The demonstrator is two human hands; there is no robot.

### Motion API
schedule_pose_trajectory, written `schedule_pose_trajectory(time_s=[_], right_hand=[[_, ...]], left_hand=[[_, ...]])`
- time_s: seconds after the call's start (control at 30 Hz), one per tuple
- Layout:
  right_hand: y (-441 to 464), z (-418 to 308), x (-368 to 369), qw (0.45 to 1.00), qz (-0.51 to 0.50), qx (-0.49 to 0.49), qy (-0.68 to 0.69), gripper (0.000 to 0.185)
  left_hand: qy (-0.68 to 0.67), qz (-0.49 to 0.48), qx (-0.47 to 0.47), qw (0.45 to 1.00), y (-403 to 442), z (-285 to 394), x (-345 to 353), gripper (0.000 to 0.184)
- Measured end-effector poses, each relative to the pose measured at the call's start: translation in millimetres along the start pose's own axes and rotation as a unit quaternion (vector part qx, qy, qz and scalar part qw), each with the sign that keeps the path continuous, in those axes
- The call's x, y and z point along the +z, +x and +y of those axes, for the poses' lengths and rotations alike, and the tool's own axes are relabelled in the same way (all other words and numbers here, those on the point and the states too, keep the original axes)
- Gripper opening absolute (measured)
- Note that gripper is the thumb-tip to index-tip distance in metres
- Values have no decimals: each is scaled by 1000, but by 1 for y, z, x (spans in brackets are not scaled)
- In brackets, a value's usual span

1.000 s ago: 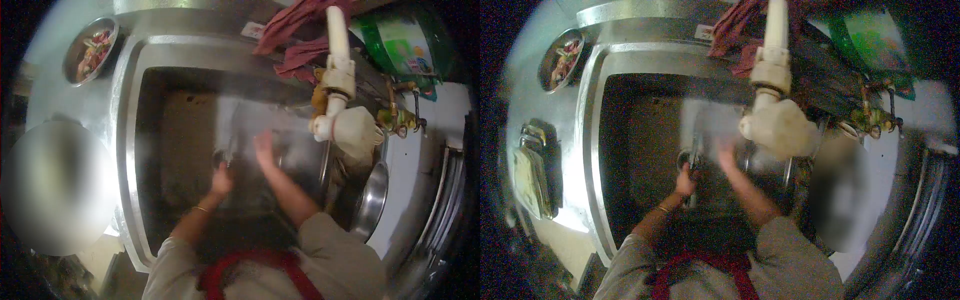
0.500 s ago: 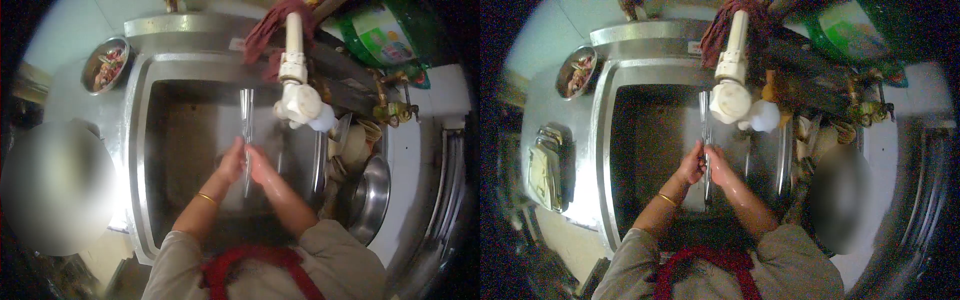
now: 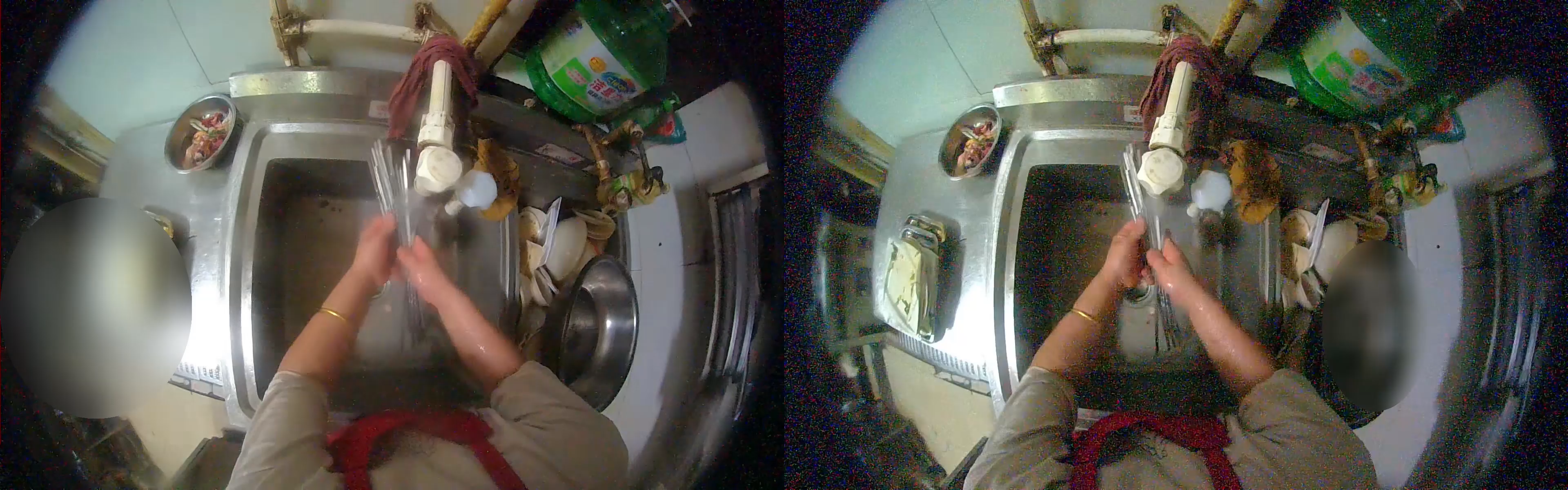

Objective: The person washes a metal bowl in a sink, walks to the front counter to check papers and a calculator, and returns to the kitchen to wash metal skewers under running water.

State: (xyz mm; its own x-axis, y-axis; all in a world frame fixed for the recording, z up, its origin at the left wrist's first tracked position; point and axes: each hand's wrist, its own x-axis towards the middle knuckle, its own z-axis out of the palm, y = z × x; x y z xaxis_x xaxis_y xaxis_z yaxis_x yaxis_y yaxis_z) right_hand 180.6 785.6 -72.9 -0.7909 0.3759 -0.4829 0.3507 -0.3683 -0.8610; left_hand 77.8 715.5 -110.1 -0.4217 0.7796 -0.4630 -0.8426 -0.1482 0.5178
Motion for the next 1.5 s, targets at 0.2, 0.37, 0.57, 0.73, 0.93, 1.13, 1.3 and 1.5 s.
schedule_pose_trajectory(time_s=[0.2,0.37,0.57,0.73,0.93,1.13,1.3,1.5], right_hand=[[3,-10,-8,998,-3,57,-1,26],[23,-37,-15,987,-69,-5,147,14],[42,-62,-17,995,-97,-16,-10,20],[38,-71,-16,984,-149,-58,-84,23],[32,-60,-14,993,-109,-7,44,29],[18,-60,-2,995,-59,23,82,26],[24,-41,-9,999,-17,-16,-35,14],[25,-47,2,999,21,11,-23,16]], left_hand=[[183,-80,27,979,1,8,3,29],[-12,-113,4,994,-4,54,36,29],[198,-104,-36,974,24,66,30,27],[128,-22,17,991,17,81,46,30],[-21,-155,-48,986,21,76,12,33],[-102,-192,-67,974,0,72,22,34],[174,-78,93,977,28,47,15,26],[181,-15,82,980,33,41,19,24]])
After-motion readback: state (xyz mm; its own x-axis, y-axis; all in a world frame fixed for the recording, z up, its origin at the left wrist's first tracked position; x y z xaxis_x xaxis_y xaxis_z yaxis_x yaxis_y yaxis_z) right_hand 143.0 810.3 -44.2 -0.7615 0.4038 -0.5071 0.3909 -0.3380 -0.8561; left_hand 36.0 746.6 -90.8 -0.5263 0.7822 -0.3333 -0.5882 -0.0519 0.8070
